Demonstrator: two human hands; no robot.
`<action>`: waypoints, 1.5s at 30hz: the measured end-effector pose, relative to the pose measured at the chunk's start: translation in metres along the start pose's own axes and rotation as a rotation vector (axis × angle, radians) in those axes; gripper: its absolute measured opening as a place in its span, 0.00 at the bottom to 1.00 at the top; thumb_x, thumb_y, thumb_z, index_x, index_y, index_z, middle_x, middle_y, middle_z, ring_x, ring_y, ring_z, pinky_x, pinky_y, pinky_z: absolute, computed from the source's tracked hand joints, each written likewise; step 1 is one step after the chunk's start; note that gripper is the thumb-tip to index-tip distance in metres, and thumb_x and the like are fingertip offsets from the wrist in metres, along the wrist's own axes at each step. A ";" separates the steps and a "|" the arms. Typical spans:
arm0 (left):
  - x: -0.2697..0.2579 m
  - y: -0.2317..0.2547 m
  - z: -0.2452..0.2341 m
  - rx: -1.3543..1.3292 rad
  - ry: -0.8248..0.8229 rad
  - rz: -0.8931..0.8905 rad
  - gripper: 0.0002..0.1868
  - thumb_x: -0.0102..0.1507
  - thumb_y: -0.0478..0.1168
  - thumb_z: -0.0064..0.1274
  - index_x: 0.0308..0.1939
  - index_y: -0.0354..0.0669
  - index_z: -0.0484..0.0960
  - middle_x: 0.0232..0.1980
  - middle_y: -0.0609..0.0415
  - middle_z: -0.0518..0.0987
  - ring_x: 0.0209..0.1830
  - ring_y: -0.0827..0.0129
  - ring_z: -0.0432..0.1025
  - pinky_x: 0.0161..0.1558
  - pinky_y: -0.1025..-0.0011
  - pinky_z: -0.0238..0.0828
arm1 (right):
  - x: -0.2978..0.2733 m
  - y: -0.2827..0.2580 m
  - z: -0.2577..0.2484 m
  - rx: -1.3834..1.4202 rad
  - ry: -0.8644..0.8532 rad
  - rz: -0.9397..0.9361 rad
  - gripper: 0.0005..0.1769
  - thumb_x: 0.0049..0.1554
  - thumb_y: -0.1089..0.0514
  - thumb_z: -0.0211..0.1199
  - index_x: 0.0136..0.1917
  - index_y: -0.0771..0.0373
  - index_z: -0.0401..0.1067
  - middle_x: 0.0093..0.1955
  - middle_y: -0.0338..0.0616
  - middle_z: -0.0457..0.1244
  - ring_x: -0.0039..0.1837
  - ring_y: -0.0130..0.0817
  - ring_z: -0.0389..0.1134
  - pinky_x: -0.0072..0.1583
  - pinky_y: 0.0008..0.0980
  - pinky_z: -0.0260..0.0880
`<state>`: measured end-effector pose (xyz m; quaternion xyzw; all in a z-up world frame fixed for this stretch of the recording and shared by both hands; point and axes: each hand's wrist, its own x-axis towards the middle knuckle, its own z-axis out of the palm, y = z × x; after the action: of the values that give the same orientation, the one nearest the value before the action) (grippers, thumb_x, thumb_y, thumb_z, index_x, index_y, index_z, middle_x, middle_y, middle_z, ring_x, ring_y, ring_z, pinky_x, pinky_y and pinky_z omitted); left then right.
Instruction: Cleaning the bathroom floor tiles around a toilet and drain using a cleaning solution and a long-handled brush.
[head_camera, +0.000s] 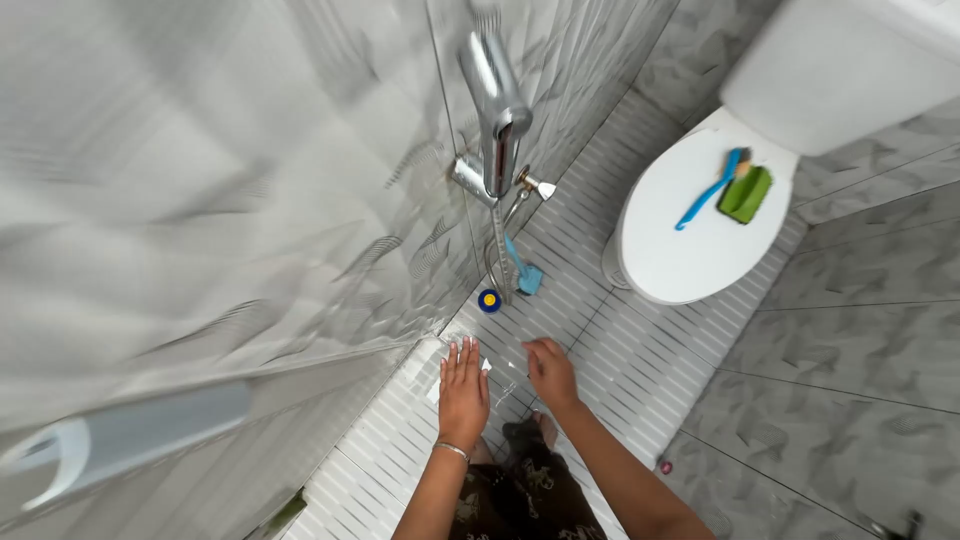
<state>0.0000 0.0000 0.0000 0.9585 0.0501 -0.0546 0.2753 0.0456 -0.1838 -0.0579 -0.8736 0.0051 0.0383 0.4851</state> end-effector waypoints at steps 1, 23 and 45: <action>0.009 -0.010 0.019 0.003 -0.004 -0.009 0.30 0.70 0.42 0.41 0.76 0.41 0.59 0.80 0.48 0.58 0.82 0.53 0.45 0.77 0.54 0.38 | 0.013 0.028 0.025 0.003 -0.009 0.004 0.13 0.57 0.66 0.62 0.54 0.56 0.77 0.56 0.43 0.68 0.53 0.41 0.71 0.50 0.37 0.74; 0.089 -0.134 0.222 -0.026 0.060 -0.085 0.29 0.71 0.40 0.40 0.76 0.40 0.60 0.80 0.47 0.57 0.82 0.54 0.46 0.77 0.55 0.38 | 0.139 0.294 0.258 -0.519 -0.360 -0.250 0.19 0.59 0.64 0.55 0.64 0.56 0.67 0.63 0.50 0.59 0.64 0.51 0.66 0.62 0.45 0.70; -0.030 0.122 -0.067 -0.472 -0.101 0.259 0.56 0.52 0.42 0.72 0.77 0.37 0.54 0.76 0.41 0.64 0.77 0.48 0.57 0.73 0.58 0.55 | -0.046 -0.161 -0.171 0.028 -0.164 -0.323 0.22 0.54 0.66 0.63 0.62 0.62 0.69 0.60 0.50 0.67 0.61 0.50 0.67 0.62 0.42 0.68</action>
<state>-0.0087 -0.0689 0.1244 0.8623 -0.0753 -0.0537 0.4979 0.0177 -0.2451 0.1722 -0.8501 -0.1745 0.0310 0.4959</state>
